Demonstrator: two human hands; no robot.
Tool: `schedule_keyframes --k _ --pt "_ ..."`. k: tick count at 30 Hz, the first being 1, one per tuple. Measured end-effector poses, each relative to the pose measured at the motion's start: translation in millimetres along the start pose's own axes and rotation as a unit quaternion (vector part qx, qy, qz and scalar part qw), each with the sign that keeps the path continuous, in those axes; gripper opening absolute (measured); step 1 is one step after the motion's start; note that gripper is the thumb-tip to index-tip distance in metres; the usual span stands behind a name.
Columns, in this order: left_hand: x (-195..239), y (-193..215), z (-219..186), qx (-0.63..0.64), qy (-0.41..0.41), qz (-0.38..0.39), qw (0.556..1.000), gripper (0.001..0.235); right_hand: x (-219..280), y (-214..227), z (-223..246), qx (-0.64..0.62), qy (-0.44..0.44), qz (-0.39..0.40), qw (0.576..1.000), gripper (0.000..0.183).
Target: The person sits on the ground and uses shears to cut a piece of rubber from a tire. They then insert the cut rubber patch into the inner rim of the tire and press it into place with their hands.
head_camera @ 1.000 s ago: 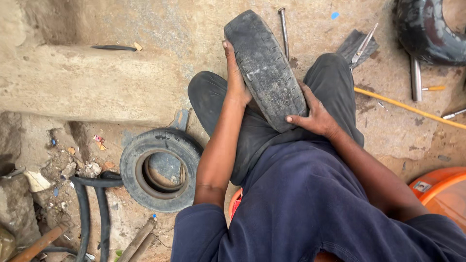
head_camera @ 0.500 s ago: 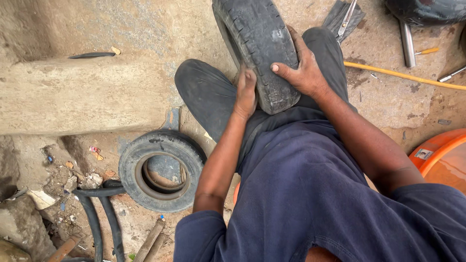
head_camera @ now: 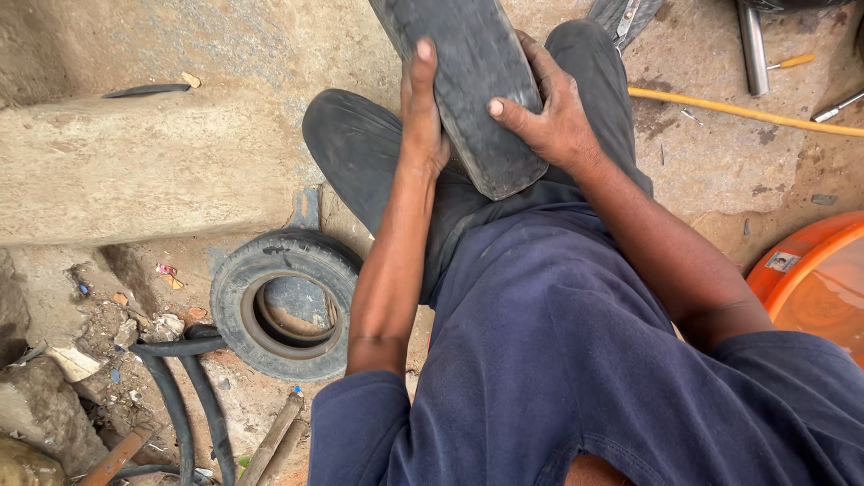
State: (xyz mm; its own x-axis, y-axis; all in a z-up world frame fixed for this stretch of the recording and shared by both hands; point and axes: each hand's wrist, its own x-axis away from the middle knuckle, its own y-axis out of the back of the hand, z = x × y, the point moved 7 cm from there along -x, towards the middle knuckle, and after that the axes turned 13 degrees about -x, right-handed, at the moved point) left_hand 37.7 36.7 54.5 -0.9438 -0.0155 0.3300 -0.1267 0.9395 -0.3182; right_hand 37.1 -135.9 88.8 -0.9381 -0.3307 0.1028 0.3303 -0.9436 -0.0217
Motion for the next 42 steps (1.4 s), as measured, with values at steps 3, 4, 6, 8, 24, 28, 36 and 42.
schedule_keyframes --k 3,4,6,8,24,28,36,42 --pt "8.4 0.7 12.8 -0.024 -0.037 -0.009 0.999 0.114 -10.5 1.5 -0.1 -0.021 -0.031 -0.008 0.999 0.093" --pt "8.4 3.1 20.8 -0.017 -0.034 -0.014 0.999 0.114 -10.3 2.3 -4.3 -0.029 -0.05 -0.012 0.998 0.09" --pt "4.3 6.4 35.5 -0.001 -0.028 -0.012 1.0 0.113 -9.6 3.1 -9.7 -0.052 -0.052 -0.003 0.997 0.086" --pt "7.2 11.6 47.1 0.015 -0.016 -0.007 1.0 0.11 0.6 1.8 -14.4 -0.072 -0.052 0.023 0.996 0.085" --pt "19.0 17.8 38.9 -0.055 0.005 -0.033 0.998 0.111 13.6 -11.1 -23.6 0.043 -0.011 0.064 0.997 0.1" --pt "31.8 15.6 18.1 -0.196 -0.038 -0.126 0.972 0.105 16.3 -5.9 -24.1 -0.02 -0.009 0.078 0.997 0.105" --pt "76.0 -6.0 30.0 -0.282 -0.06 -0.137 0.948 0.086 17.7 99.1 -105.4 -0.109 -0.02 -0.16 0.981 0.054" --pt "75.1 11.0 22.9 -0.355 -0.058 -0.133 0.924 0.08 -8.2 248.3 -267.2 0.058 -0.172 -0.404 0.897 0.047"
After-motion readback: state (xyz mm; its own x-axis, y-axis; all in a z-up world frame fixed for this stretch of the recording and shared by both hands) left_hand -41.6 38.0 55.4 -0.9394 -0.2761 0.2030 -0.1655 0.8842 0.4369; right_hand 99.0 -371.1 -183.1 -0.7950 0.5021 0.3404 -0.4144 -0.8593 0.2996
